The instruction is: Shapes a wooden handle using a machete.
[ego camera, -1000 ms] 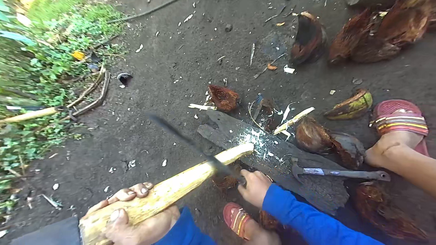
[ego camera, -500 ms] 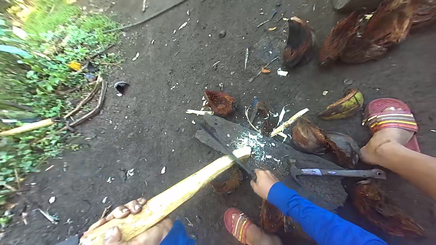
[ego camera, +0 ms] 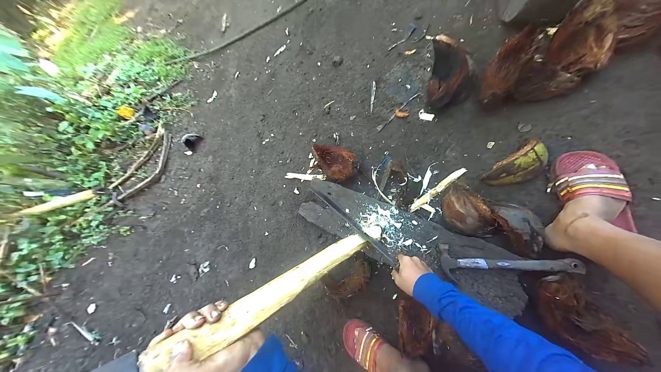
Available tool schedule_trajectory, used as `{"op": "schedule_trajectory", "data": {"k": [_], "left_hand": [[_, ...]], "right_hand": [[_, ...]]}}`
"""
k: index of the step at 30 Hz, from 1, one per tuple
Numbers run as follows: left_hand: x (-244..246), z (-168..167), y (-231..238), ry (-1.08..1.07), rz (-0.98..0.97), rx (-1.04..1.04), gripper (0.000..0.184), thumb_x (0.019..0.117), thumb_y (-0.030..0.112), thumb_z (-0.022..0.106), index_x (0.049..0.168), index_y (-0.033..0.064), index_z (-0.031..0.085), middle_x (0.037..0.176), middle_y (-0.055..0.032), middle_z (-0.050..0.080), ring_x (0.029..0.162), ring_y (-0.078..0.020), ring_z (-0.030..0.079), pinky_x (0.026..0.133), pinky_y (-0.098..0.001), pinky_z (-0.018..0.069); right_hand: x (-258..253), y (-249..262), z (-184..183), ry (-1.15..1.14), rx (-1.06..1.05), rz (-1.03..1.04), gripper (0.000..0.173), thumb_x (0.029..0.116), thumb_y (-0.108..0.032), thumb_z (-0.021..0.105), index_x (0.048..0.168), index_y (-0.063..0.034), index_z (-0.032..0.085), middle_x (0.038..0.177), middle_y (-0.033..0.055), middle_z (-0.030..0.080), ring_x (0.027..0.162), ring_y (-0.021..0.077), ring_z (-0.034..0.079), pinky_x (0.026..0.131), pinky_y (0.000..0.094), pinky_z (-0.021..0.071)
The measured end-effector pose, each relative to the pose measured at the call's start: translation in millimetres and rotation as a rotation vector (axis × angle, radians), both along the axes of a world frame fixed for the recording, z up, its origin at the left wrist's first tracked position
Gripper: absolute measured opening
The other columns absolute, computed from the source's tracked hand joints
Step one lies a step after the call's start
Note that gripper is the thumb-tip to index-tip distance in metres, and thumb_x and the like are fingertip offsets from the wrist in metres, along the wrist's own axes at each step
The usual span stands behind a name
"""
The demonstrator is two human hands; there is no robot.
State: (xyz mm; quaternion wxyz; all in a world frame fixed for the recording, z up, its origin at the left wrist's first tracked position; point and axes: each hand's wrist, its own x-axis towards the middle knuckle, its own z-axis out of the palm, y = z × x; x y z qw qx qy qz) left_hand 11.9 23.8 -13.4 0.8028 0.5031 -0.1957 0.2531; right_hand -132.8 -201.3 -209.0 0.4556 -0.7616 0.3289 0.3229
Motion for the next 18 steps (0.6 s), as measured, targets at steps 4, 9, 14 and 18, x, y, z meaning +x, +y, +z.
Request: {"op": "schedule_trajectory", "data": {"k": [4,9,14,18], "left_hand": [[-3,2,0,-0.005,-0.025,0.007,0.027,0.104,0.018,0.026,0.101,0.0062,0.05,0.076,-0.0034,0.065,0.066,-0.0163,0.067,0.061,-0.0304,0.06],[3,1,4,0.016,-0.009,0.0,0.032,0.1043,0.017,0.02,0.099,0.0054,0.049,0.074,-0.0044,0.064,0.063,-0.0175,0.067,0.06,-0.0309,0.06],[7,-2,5,0.035,0.022,-0.022,0.034,0.1057,0.018,0.018,0.099,0.0066,0.049,0.074,-0.0032,0.064,0.062,-0.0162,0.066,0.058,-0.0297,0.0594],[8,-1,-1,0.017,0.028,-0.025,0.034,0.1064,0.017,0.016,0.1,0.0066,0.048,0.073,-0.0024,0.063,0.062,-0.0154,0.066,0.058,-0.0289,0.0589]], "right_hand": [[7,27,65,-0.202,0.081,0.169,0.045,0.1007,-0.035,0.057,0.137,-0.0088,0.059,0.116,0.0213,0.071,0.112,0.0405,0.069,0.093,0.0615,0.0537],[1,10,26,-0.158,0.013,0.144,0.047,0.1001,-0.037,0.058,0.137,-0.0076,0.059,0.119,0.0242,0.07,0.113,0.044,0.068,0.092,0.0663,0.0524],[-3,-7,-33,0.03,-0.043,-0.041,0.05,0.0994,-0.038,0.058,0.139,-0.0069,0.06,0.129,0.0202,0.069,0.123,0.0372,0.065,0.102,0.0593,0.0506],[5,2,2,-0.024,-0.012,0.014,0.049,0.1009,-0.037,0.057,0.139,-0.0068,0.059,0.125,0.0209,0.069,0.12,0.038,0.066,0.1,0.0595,0.0517]]}}
